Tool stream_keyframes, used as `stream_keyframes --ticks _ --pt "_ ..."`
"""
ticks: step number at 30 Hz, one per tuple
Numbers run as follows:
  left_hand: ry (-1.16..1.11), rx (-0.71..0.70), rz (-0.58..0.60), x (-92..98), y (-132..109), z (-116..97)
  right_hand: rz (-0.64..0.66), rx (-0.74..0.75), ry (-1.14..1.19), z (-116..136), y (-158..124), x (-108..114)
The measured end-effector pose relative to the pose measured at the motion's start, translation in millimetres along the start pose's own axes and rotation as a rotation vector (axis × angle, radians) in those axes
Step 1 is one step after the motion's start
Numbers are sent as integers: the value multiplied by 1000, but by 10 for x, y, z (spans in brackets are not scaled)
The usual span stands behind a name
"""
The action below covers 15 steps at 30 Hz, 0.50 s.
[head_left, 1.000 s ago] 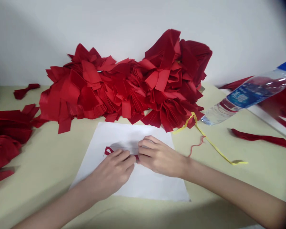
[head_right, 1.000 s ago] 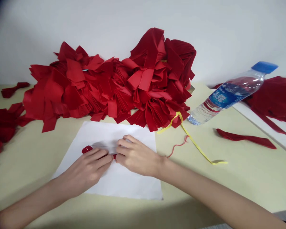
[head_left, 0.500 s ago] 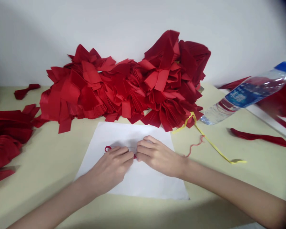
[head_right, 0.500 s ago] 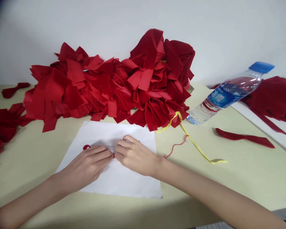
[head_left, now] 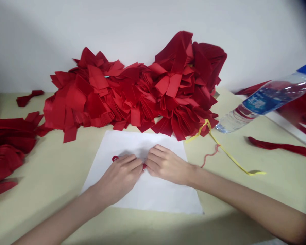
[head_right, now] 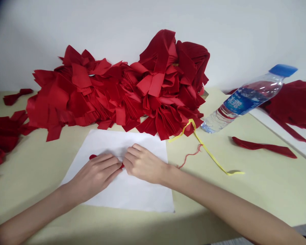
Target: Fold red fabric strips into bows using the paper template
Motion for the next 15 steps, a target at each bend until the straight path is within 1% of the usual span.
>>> stream_keyframes --ticks 3,8,10,15 --pt "-53 54 -8 -4 28 61 -30 -36 39 -55 -13 4" --pt "7 10 -65 -11 35 35 -15 -59 95 -63 -51 25" --pt "-9 24 -46 -27 47 55 -10 -88 114 -81 -62 29" --pt "-102 115 -7 -13 84 167 -3 -128 191 -156 -39 3"
Point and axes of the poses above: each hand's wrist, its own y-axis towards the middle knuckle, its own x-axis out of the back of the hand, z = x × y, the point moved 9 cm from there along y, towards the middle knuckle, and after that the axes turned 15 degrees about x, right-handed, at the moved point
